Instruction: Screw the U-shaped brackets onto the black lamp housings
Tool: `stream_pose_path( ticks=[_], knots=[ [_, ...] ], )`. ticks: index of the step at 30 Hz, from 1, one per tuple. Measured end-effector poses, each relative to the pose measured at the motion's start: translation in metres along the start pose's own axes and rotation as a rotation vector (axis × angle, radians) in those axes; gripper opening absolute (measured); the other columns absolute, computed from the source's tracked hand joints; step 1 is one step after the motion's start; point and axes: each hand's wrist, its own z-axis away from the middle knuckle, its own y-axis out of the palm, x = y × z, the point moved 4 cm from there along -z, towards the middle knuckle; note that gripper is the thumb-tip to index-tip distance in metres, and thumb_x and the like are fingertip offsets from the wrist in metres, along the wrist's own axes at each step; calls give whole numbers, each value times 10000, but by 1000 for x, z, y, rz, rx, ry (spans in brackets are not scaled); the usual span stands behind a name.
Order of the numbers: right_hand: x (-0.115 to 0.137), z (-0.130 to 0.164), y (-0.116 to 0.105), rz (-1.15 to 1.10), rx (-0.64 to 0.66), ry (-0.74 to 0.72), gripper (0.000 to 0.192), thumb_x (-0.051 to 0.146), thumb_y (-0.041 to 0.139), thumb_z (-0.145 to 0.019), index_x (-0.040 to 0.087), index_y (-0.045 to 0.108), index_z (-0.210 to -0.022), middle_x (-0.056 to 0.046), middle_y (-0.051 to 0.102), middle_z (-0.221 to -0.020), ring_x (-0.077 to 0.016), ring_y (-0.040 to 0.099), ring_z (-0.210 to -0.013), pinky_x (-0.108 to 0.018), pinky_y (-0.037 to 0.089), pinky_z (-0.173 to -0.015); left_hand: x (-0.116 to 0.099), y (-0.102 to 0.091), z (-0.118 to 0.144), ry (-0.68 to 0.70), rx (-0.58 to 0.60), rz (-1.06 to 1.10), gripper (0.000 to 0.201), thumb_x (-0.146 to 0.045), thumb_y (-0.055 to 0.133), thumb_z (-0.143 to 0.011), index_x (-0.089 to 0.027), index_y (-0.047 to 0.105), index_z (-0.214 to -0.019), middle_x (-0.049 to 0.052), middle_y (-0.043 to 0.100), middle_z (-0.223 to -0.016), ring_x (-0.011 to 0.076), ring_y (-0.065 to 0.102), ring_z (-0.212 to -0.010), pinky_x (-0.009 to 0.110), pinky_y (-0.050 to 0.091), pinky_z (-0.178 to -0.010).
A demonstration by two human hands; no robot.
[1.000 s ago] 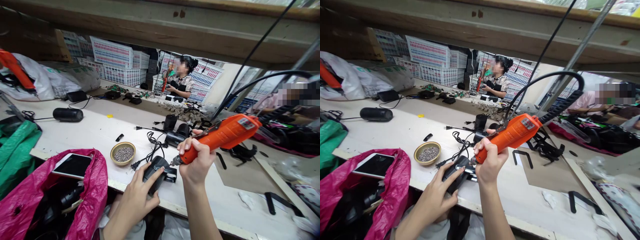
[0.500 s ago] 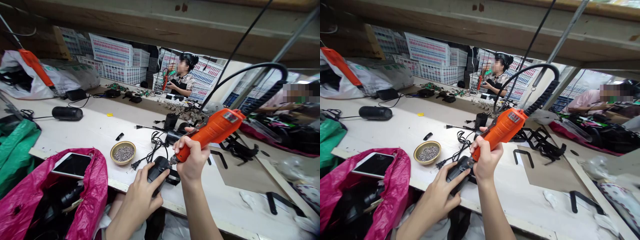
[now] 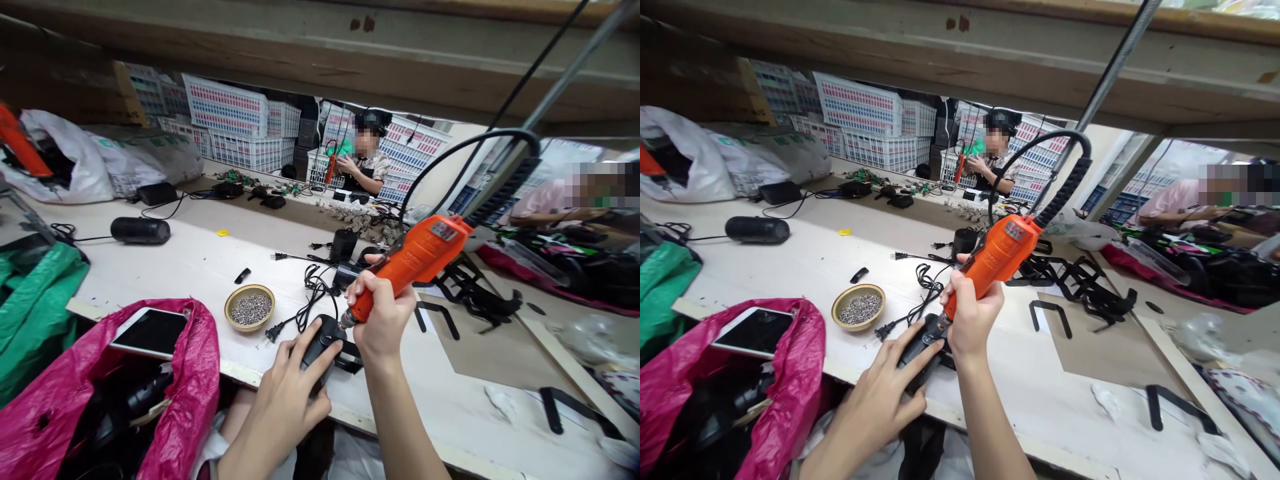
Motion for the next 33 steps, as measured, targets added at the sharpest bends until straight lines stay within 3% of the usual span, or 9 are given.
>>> stream_pose_path(
  ticks=[5, 15, 22, 33],
  knots=[
    [-4, -2, 2, -2, 6, 4, 341, 232, 700, -795, 165, 642, -1124, 57, 526, -570, -126, 486, -432, -229, 402, -420, 1, 1, -1, 35, 18, -28, 854, -99, 545, -788, -429, 374, -1557, -94, 219, -1707, 336, 496, -1278, 489, 649, -904],
    [-5, 3, 5, -23, -11, 2, 309, 239, 714, -787, 147, 645, -1075, 51, 522, -560, -108, 473, -433, -219, 419, -463, 2, -1, -2, 22, 75, 36, 855, -113, 513, -800, -447, 335, -1566, -153, 189, -1702, 341, 440, -1343, 561, 590, -1014],
    [2, 3, 5, -1, -5, -4, 312, 233, 704, -768, 158, 648, -1066, 53, 523, -548, -114, 466, -416, -222, 404, -441, 1, -2, -2, 31, 58, 57, 849, -110, 518, -800, -425, 346, -1569, -152, 181, -1705, 327, 440, -1330, 557, 551, -1076],
    [-8, 2, 4, 16, -13, 5, 306, 260, 711, -772, 164, 633, -1052, 60, 514, -549, -118, 467, -418, -226, 406, -441, 3, -2, -2, 26, 54, 79, 854, -114, 519, -780, -430, 363, -1558, -146, 224, -1697, 330, 439, -1331, 553, 569, -1050]
  ],
)
